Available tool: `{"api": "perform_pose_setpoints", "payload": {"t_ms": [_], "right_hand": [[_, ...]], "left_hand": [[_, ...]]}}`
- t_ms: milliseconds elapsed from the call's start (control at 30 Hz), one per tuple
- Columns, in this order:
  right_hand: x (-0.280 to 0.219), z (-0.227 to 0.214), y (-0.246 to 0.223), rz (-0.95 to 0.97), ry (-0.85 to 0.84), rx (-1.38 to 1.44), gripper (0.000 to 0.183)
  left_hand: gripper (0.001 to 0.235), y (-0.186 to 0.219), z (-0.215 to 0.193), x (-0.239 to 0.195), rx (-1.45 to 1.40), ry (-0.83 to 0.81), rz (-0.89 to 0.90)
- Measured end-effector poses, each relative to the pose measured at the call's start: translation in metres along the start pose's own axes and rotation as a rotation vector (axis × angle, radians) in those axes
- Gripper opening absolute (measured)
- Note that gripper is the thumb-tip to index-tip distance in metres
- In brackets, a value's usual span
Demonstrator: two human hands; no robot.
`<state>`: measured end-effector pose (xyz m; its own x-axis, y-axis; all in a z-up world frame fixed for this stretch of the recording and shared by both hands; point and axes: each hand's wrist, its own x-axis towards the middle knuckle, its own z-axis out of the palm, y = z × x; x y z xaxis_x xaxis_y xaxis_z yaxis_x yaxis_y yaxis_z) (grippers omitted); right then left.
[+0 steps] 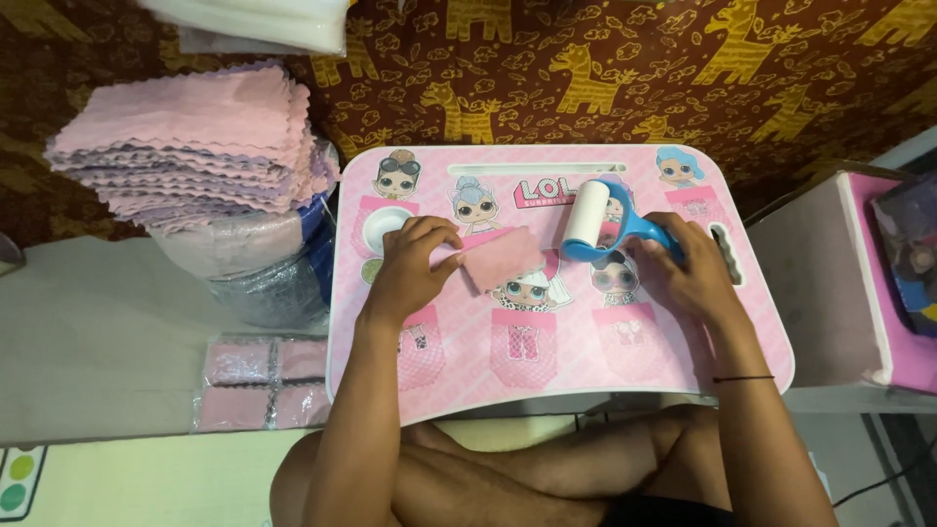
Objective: The person uses a lint roller to clean a pink cloth, then folds it and places it into a clear plastic bag. The person repeats this process with another cloth.
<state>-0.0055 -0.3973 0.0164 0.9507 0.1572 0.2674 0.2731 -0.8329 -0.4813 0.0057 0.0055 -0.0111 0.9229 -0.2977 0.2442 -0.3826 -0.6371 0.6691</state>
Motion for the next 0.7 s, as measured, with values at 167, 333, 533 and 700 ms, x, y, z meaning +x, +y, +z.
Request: {"api": "perform_pose_setpoints", "payload": {"t_ms": [167, 333, 533, 700], "right_hand": [[-0.013, 0.003, -0.049, 0.103, 0.119, 0.157, 0.038], [-0.015, 0.016, -0.061, -0.037, 0.413, 0.168, 0.042], [-0.004, -0.030, -0.162, -0.241, 0.811, 0.289, 0.041], [0.015, -0.079, -0.241, -0.192, 0.744, 0.335, 0.043]], "left_hand": [[0.012, -0.001, 0.001, 0.000, 0.012, -0.018, -0.017], [0.023, -0.022, 0.015, 0.007, 0.141, 0.011, 0.020], [0.021, -0.031, 0.024, 0.008, 0.229, 0.017, 0.031], [0.015, -0.017, 0.016, 0.008, 0.044, 0.028, -0.035]]}}
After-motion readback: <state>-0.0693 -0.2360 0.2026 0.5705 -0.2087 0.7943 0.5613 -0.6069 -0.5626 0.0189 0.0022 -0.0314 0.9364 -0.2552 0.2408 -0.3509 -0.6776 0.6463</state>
